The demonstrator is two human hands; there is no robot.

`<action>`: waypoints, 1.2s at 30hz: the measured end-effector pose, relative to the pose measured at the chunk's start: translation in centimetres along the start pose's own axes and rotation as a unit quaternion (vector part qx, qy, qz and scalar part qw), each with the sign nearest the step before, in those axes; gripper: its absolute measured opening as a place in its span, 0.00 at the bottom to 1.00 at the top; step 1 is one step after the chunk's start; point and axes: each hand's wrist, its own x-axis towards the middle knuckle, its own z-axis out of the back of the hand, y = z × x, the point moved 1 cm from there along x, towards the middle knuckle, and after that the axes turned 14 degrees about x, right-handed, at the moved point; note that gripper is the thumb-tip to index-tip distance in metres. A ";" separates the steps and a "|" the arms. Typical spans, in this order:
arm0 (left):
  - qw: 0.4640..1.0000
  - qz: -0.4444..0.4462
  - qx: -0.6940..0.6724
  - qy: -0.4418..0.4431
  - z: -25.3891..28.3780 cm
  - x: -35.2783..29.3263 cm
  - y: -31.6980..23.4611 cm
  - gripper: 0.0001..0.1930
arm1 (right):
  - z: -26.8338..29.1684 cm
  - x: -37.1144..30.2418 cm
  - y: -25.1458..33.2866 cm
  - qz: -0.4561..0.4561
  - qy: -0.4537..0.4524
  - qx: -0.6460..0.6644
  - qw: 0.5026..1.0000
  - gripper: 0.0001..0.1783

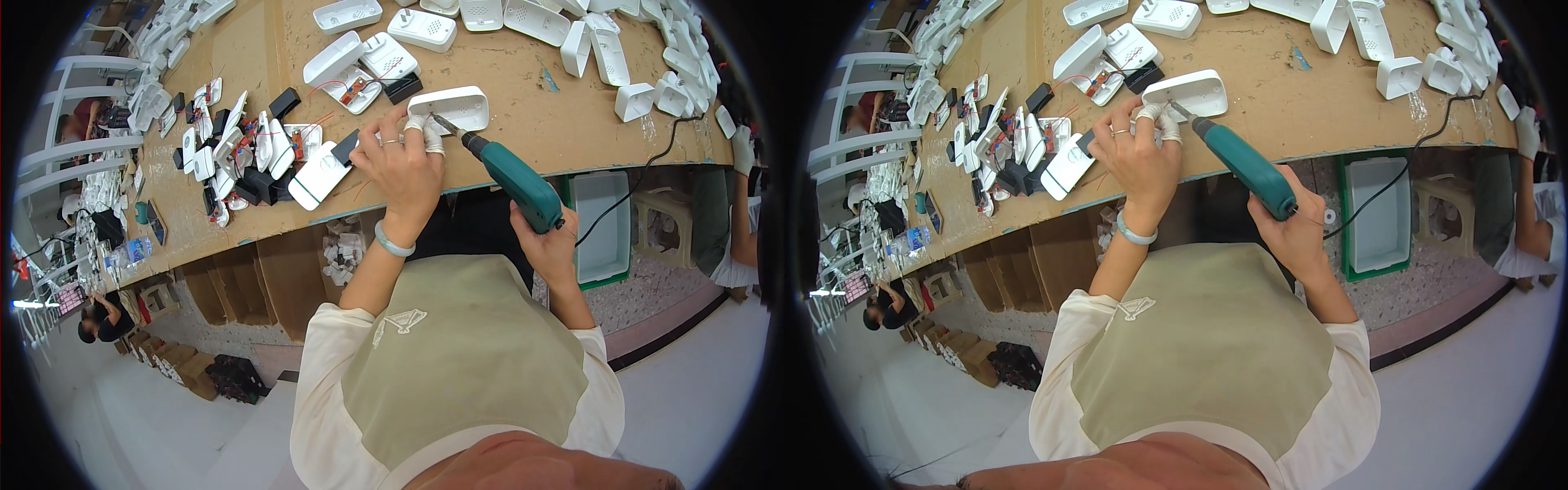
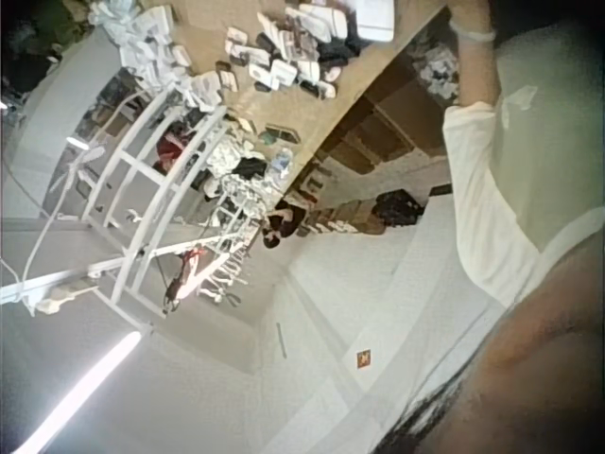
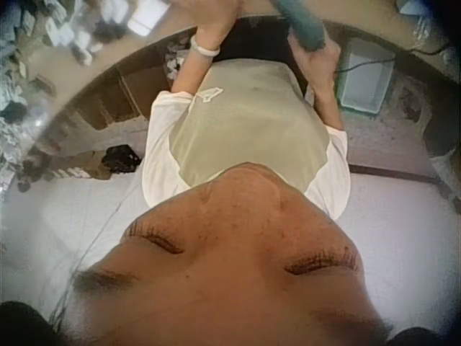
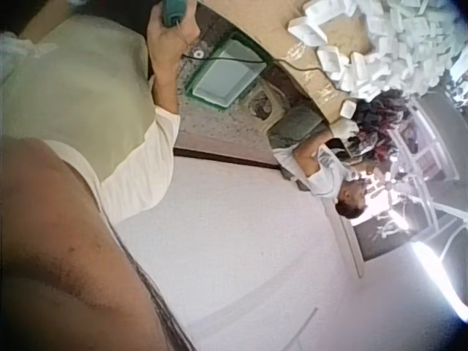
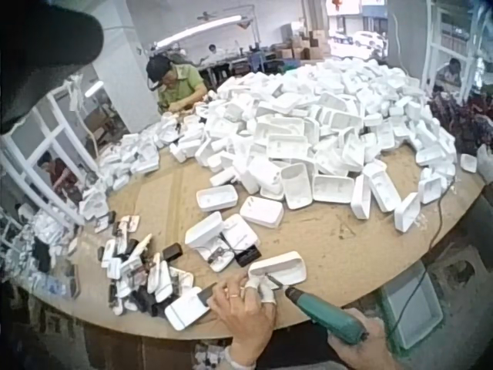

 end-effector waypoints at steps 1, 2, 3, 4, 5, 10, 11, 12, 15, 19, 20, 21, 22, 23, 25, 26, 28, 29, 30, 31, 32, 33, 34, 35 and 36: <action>1.000 0.001 0.000 0.000 0.0 0.0 0.0 0.09 | -0.1 0.0 0.0 0.001 0.004 -0.004 1.000 0.13; 1.000 0.000 0.000 0.004 0.1 0.0 0.0 0.09 | -0.1 0.0 -0.1 0.001 0.004 -0.005 1.000 0.13; 1.000 0.000 0.000 0.008 0.1 0.0 0.0 0.09 | -0.2 0.1 -0.1 -0.003 0.003 -0.003 1.000 0.13; 1.000 0.001 0.001 0.009 0.1 0.0 0.0 0.09 | -0.2 0.1 -0.1 -0.006 0.001 -0.002 1.000 0.13; 1.000 0.003 -0.001 0.009 0.1 0.0 0.0 0.08 | -0.1 0.1 -0.1 -0.006 0.002 -0.002 1.000 0.13; 1.000 0.003 0.002 0.004 -0.1 0.0 0.0 0.08 | -0.1 0.1 -0.3 -0.002 0.000 0.002 1.000 0.13; 1.000 0.003 0.000 0.007 -0.1 0.0 0.0 0.08 | -0.1 0.1 -0.3 -0.003 -0.001 0.002 1.000 0.13; 1.000 0.004 -0.001 0.009 -0.1 0.0 0.0 0.08 | 0.0 0.1 -0.3 -0.007 0.001 0.006 1.000 0.12; 1.000 0.004 0.006 0.012 0.1 0.1 -0.1 0.08 | 0.0 0.1 -0.3 -0.014 0.003 0.010 1.000 0.12; 1.000 0.003 0.004 0.005 0.0 0.1 -0.1 0.08 | 0.0 0.2 -0.4 -0.020 0.005 0.013 1.000 0.11; 1.000 0.004 0.004 0.007 0.0 0.1 -0.1 0.08 | 0.1 0.2 -0.3 -0.020 0.005 0.013 1.000 0.11; 1.000 0.004 0.004 0.008 0.0 0.1 -0.1 0.09 | 0.1 0.2 -0.3 -0.017 0.009 0.007 1.000 0.12; 1.000 0.004 0.004 0.008 0.0 0.1 -0.1 0.09 | 0.1 0.2 -0.3 -0.014 0.013 0.001 1.000 0.12; 1.000 0.004 0.004 0.010 0.1 0.1 -0.1 0.09 | 0.1 0.2 -0.4 -0.014 0.013 0.001 1.000 0.12; 1.000 0.004 0.005 0.011 0.2 0.1 -0.1 0.09 | 0.1 0.1 -0.6 0.007 -0.001 0.007 1.000 0.14; 1.000 0.003 0.005 0.012 0.2 0.1 -0.1 0.09 | 0.1 0.1 -0.5 0.008 -0.001 0.007 1.000 0.14; 1.000 0.003 0.005 0.011 0.1 0.1 -0.1 0.09 | 0.3 0.2 0.0 -0.013 0.011 0.003 1.000 0.14; 1.000 0.003 0.004 0.012 0.1 0.1 -0.1 0.09 | 0.3 0.2 0.1 -0.012 0.011 0.002 1.000 0.14; 1.000 0.003 0.003 0.013 0.1 0.1 -0.1 0.09 | 0.4 0.1 0.4 -0.010 0.003 -0.004 1.000 0.14; 1.000 0.003 0.003 0.013 0.1 0.1 -0.1 0.09 | 0.4 0.0 0.5 -0.009 -0.005 -0.009 1.000 0.14; 1.000 0.002 0.004 0.012 0.1 0.1 -0.1 0.09 | 0.5 -0.1 0.6 -0.009 -0.005 -0.009 1.000 0.14; 1.000 0.001 0.004 0.011 0.1 0.1 -0.1 0.09 | 0.7 -0.2 0.7 -0.014 -0.015 -0.012 1.000 0.13; 1.000 0.001 0.004 0.011 0.1 0.1 -0.1 0.09 | 0.9 -0.4 0.7 -0.020 -0.024 -0.014 0.999 0.13; 1.000 0.001 0.005 0.013 0.2 0.1 -0.1 0.09 | 1.0 -0.6 0.7 -0.020 -0.024 -0.014 0.999 0.13; 1.000 0.001 0.007 0.014 0.2 0.1 -0.2 0.09 | 1.2 -0.8 0.6 -0.024 -0.031 0.001 0.999 0.12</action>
